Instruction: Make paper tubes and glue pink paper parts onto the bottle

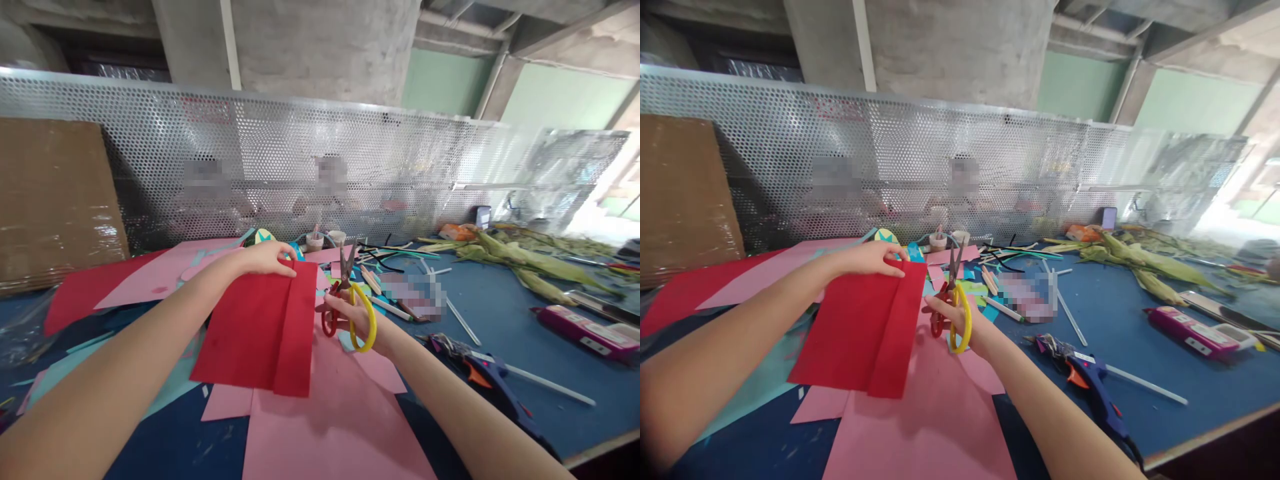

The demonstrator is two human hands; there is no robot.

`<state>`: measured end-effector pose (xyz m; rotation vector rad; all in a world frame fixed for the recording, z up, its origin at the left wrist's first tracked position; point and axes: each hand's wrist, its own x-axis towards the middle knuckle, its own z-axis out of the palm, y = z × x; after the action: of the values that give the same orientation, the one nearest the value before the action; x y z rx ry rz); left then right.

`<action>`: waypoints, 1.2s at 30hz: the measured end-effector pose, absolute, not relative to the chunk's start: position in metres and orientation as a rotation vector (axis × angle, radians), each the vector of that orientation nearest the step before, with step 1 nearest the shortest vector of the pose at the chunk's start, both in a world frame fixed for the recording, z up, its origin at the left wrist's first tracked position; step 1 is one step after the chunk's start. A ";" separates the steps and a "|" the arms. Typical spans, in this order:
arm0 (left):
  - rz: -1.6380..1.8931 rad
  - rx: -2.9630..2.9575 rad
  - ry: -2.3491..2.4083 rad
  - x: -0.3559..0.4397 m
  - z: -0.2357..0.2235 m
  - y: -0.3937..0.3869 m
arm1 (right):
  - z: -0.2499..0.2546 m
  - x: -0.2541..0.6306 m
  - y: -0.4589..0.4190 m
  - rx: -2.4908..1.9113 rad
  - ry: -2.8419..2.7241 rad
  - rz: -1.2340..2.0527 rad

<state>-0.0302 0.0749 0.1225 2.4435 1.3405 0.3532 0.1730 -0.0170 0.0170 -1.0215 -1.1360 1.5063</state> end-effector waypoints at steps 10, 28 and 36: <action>0.985 2.594 1.493 -0.009 0.128 0.031 | 0.016 0.167 -0.021 -0.933 -1.032 1.418; 0.871 1.101 0.636 0.003 0.035 -0.039 | 0.032 0.168 -0.020 -0.715 -0.986 1.015; 1.054 0.845 0.658 0.002 0.031 -0.031 | 0.027 0.167 -0.023 -0.843 -1.111 1.020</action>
<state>0.0019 -0.0307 0.0307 0.8447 0.6575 1.0537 0.1668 -0.0228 0.0274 -0.8428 -1.1106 1.0198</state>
